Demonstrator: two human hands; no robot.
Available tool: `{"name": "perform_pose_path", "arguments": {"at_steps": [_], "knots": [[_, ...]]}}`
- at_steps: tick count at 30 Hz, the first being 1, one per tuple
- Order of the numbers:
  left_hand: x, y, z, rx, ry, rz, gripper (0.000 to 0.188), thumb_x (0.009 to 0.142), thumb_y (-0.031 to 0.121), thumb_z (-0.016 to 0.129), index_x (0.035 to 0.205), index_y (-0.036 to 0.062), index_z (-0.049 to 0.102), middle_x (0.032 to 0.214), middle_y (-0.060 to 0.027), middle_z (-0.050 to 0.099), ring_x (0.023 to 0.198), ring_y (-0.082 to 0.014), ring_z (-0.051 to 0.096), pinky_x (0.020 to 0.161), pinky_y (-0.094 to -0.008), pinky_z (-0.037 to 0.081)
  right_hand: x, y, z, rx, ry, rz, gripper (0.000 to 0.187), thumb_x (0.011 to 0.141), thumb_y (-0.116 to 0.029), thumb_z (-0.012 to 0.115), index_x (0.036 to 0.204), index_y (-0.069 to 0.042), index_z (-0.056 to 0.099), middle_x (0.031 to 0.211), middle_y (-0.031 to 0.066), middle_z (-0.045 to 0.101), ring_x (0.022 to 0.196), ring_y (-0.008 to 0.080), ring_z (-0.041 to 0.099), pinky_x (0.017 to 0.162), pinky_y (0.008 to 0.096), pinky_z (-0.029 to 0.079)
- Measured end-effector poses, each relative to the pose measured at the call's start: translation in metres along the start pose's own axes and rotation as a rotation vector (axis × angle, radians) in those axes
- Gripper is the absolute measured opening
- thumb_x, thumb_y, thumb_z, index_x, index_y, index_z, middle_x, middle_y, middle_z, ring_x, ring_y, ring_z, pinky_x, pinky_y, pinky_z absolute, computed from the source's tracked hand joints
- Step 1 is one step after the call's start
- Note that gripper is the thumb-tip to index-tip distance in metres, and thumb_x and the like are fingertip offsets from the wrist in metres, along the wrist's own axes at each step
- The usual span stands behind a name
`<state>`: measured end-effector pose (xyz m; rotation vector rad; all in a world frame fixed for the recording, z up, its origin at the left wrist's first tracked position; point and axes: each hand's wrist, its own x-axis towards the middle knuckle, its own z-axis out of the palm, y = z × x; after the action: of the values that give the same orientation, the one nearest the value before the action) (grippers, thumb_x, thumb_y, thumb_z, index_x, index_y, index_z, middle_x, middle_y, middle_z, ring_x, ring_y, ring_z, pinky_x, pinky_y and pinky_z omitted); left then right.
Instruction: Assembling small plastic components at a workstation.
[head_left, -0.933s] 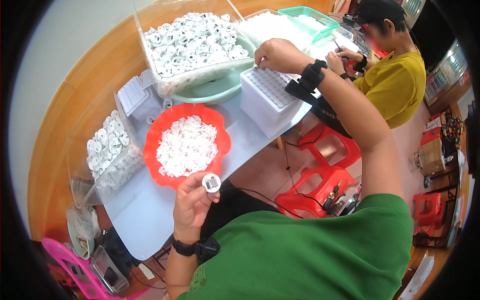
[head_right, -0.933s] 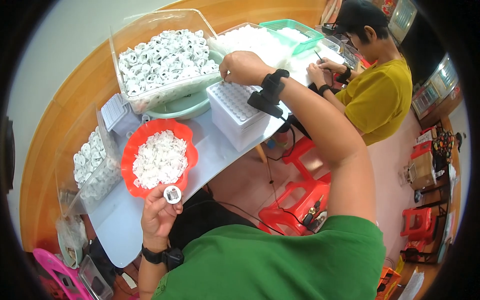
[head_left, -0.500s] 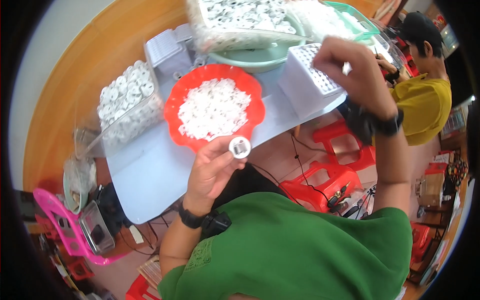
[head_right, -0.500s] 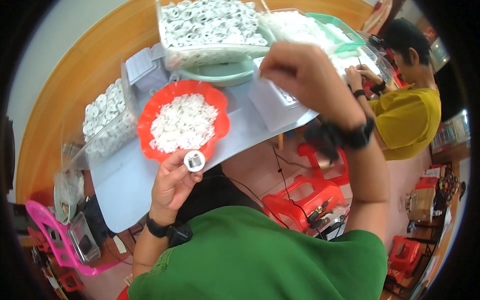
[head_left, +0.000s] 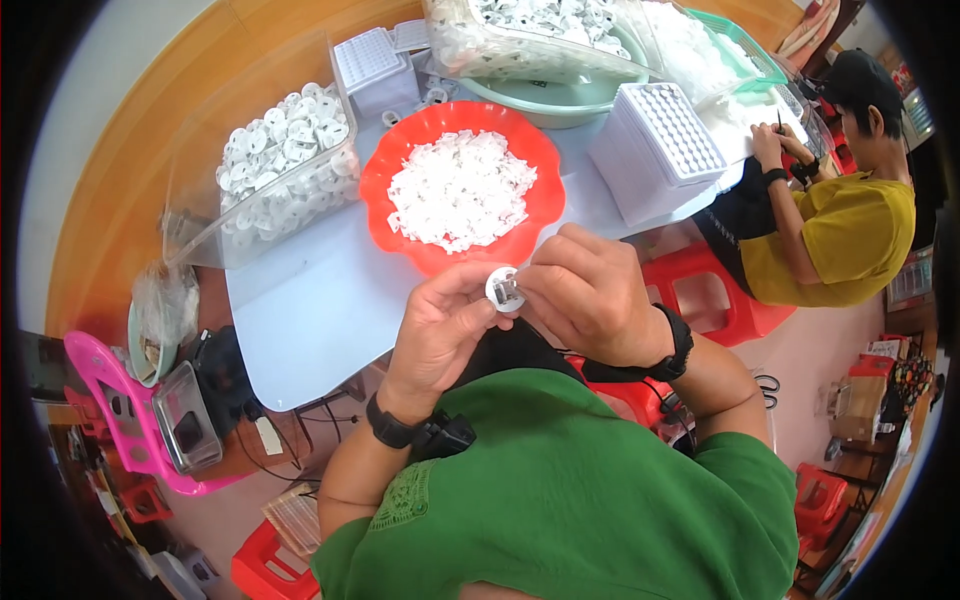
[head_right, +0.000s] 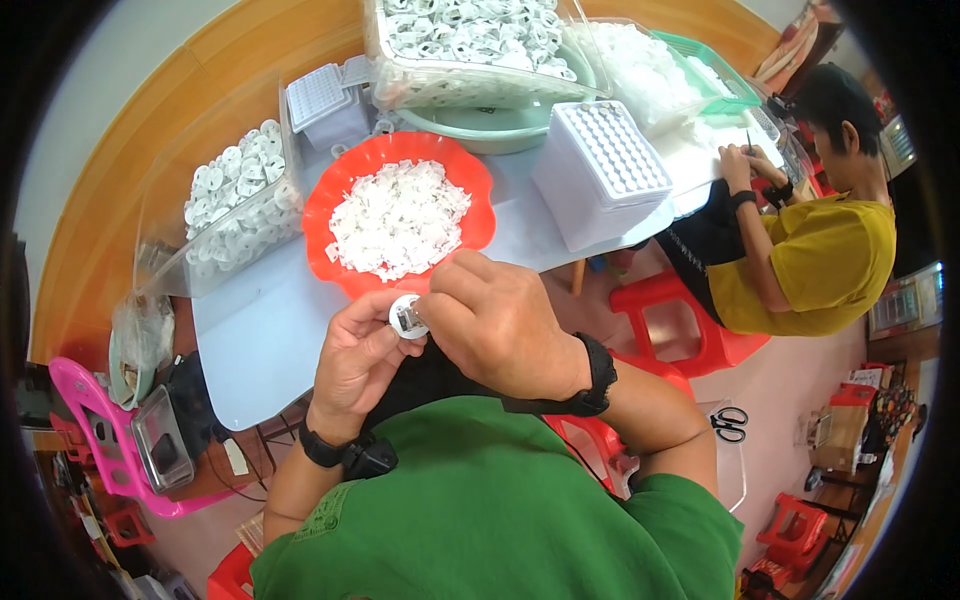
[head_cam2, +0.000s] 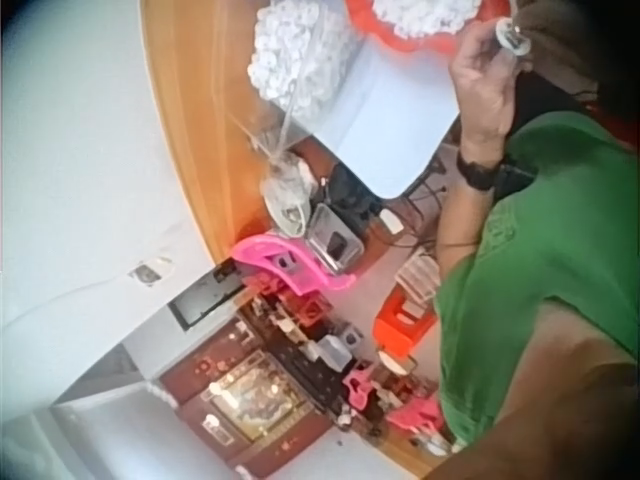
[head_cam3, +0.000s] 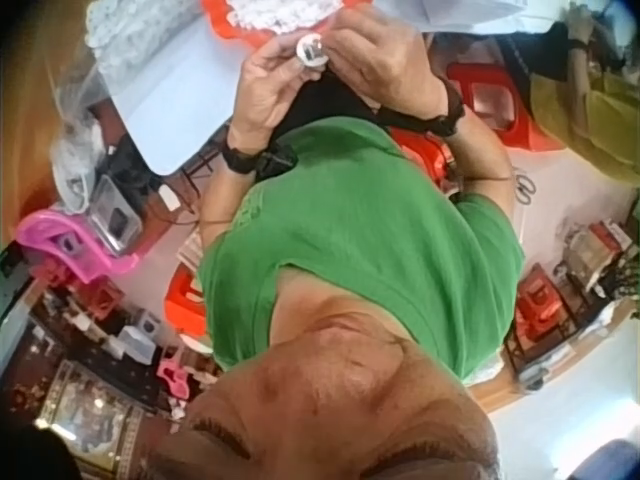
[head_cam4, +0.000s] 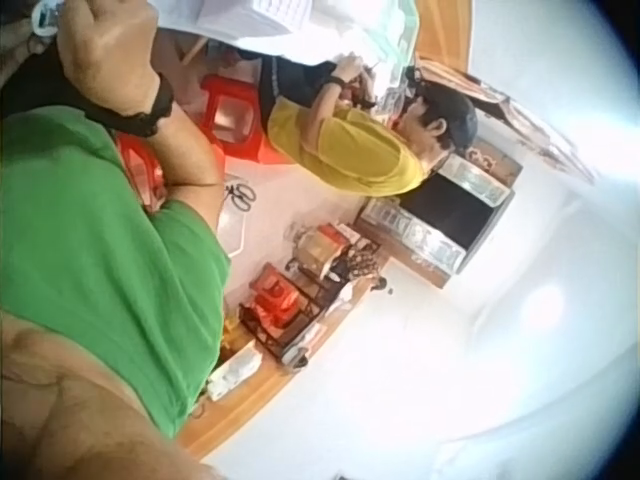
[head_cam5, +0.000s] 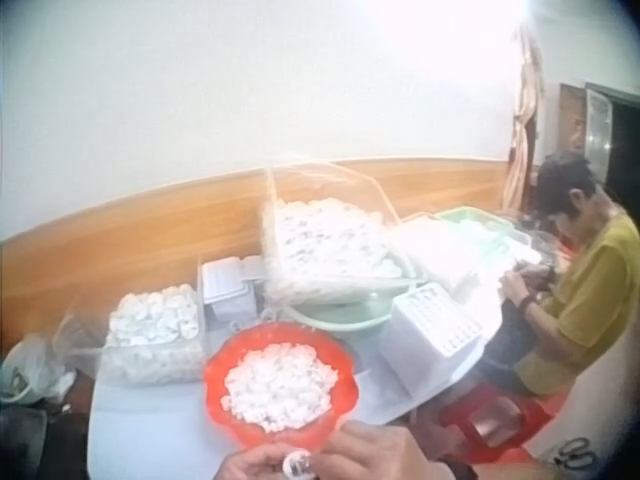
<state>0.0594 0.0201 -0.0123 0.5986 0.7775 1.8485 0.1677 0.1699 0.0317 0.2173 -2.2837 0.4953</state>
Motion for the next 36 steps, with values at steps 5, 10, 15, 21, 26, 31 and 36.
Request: {"name": "perform_pose_path", "arguments": {"at_steps": [5, 10, 15, 21, 26, 31, 36], "knots": [[-0.002, -0.001, 0.0, 0.065, 0.013, 0.019, 0.033, 0.087, 0.009, 0.062, 0.116, -0.0043, 0.054, 0.102, -0.0096, 0.062, 0.088, -0.0147, 0.059, 0.076, -0.0273, 0.049, 0.002, -0.006, -0.002, -0.115, -0.128, -0.083, 0.019, 0.057, -0.007, 0.066, 0.07, -0.004, 0.053, 0.065, 0.0048, 0.046, 0.06, 0.0198, 0.05, 0.044, 0.0308, 0.041], [0.002, -0.004, 0.001, 0.125, 0.008, 0.028, 0.032, 0.086, 0.007, 0.062, 0.115, -0.0048, 0.056, 0.102, -0.0098, 0.062, 0.088, -0.0147, 0.059, 0.076, -0.0271, 0.049, 0.002, -0.003, -0.001, -0.08, -0.188, 0.017, 0.016, 0.06, -0.007, 0.065, 0.067, -0.004, 0.051, 0.065, 0.0054, 0.049, 0.061, 0.0215, 0.053, 0.045, 0.0329, 0.042], [0.004, -0.005, 0.002, 0.183, -0.004, -0.007, 0.028, 0.087, 0.004, 0.058, 0.114, -0.0054, 0.056, 0.101, -0.0102, 0.062, 0.087, -0.0151, 0.059, 0.076, -0.0271, 0.049, 0.0, 0.002, -0.005, 0.025, -0.19, 0.131, 0.013, 0.062, -0.007, 0.064, 0.066, -0.004, 0.051, 0.064, 0.0063, 0.05, 0.063, 0.0241, 0.055, 0.046, 0.0353, 0.043], [0.004, -0.005, 0.006, 0.182, 0.061, -0.066, 0.025, 0.087, -0.002, 0.055, 0.112, -0.0074, 0.056, 0.096, -0.0101, 0.063, 0.086, -0.0142, 0.06, 0.076, -0.0261, 0.048, -0.001, 0.008, -0.005, 0.055, -0.224, -0.033, 0.011, 0.065, -0.007, 0.061, 0.067, -0.005, 0.051, 0.066, 0.0066, 0.047, 0.062, 0.0244, 0.052, 0.052, 0.0354, 0.042], [0.004, -0.009, 0.005, 0.15, 0.085, -0.09, 0.025, 0.089, 0.0, 0.054, 0.113, -0.0067, 0.056, 0.097, -0.0108, 0.064, 0.085, -0.0154, 0.061, 0.075, -0.0264, 0.049, -0.003, 0.015, -0.008, 0.114, -0.289, -0.016, 0.014, 0.067, -0.009, 0.063, 0.066, -0.004, 0.049, 0.069, 0.0081, 0.052, 0.067, 0.0268, 0.055, 0.055, 0.0374, 0.044], [0.012, -0.011, 0.005, 0.155, 0.088, -0.11, 0.028, 0.09, 0.004, 0.053, 0.117, -0.0065, 0.054, 0.101, -0.0124, 0.063, 0.084, -0.0157, 0.061, 0.075, -0.0288, 0.05, -0.013, 0.02, -0.011, 0.221, -0.181, 0.107, 0.012, 0.068, -0.006, 0.064, 0.07, -0.003, 0.052, 0.07, 0.0094, 0.053, 0.065, 0.0286, 0.056, 0.054, 0.0381, 0.044], [0.014, -0.014, 0.004, 0.061, 0.033, -0.079, 0.029, 0.091, 0.006, 0.054, 0.118, -0.0055, 0.054, 0.101, -0.0118, 0.063, 0.084, -0.0155, 0.061, 0.075, -0.0284, 0.05, -0.016, 0.015, -0.01, 0.098, -0.034, 0.125, 0.016, 0.064, 0.0, 0.066, 0.072, -0.003, 0.054, 0.071, 0.0079, 0.054, 0.065, 0.0256, 0.056, 0.051, 0.0353, 0.045]]}}
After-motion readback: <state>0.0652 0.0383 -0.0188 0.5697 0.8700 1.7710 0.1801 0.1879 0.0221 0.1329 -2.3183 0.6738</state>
